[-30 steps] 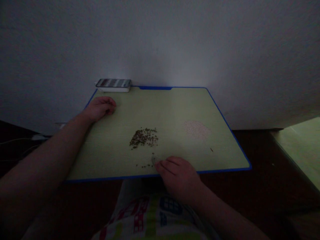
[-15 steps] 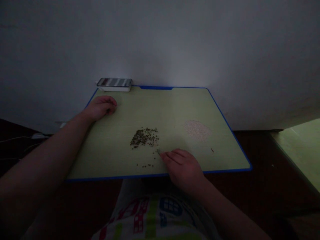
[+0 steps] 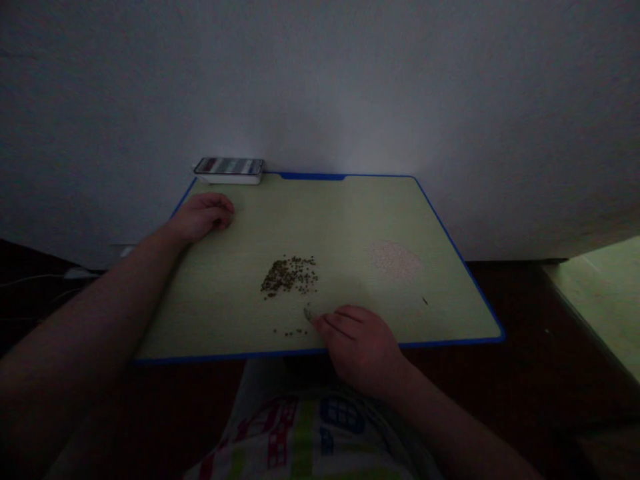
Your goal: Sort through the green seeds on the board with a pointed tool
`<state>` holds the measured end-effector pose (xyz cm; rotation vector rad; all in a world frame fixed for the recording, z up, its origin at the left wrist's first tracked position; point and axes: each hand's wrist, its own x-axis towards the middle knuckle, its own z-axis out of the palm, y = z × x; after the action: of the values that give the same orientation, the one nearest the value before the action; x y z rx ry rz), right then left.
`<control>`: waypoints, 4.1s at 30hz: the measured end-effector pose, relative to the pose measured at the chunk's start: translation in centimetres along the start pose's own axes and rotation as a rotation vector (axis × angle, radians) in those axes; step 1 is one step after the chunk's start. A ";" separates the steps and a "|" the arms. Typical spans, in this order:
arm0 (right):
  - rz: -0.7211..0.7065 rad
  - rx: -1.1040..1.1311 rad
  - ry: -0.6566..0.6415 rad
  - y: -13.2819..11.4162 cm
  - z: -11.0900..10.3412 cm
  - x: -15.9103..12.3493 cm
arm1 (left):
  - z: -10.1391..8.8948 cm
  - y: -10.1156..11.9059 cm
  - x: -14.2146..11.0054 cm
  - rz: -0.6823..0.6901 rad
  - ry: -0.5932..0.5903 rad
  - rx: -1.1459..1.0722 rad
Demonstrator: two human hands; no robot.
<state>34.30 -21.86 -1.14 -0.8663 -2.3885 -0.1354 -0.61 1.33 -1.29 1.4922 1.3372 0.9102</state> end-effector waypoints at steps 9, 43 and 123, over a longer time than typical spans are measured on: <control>0.002 -0.004 0.011 0.1 0.1 0.2 | 0.2 0.4 -0.2 0.006 -0.002 0.010; 0.175 -0.230 -0.044 3.3 -0.2 -0.2 | 0.0 -0.1 -0.1 -0.001 0.000 0.026; 0.067 -0.129 -0.178 -1.2 0.8 -0.6 | 0.2 -0.1 1.2 0.056 0.084 0.017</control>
<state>33.57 -22.90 -2.00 -1.0566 -2.5338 -0.1955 -0.31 2.49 -1.46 1.5254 1.3729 1.0093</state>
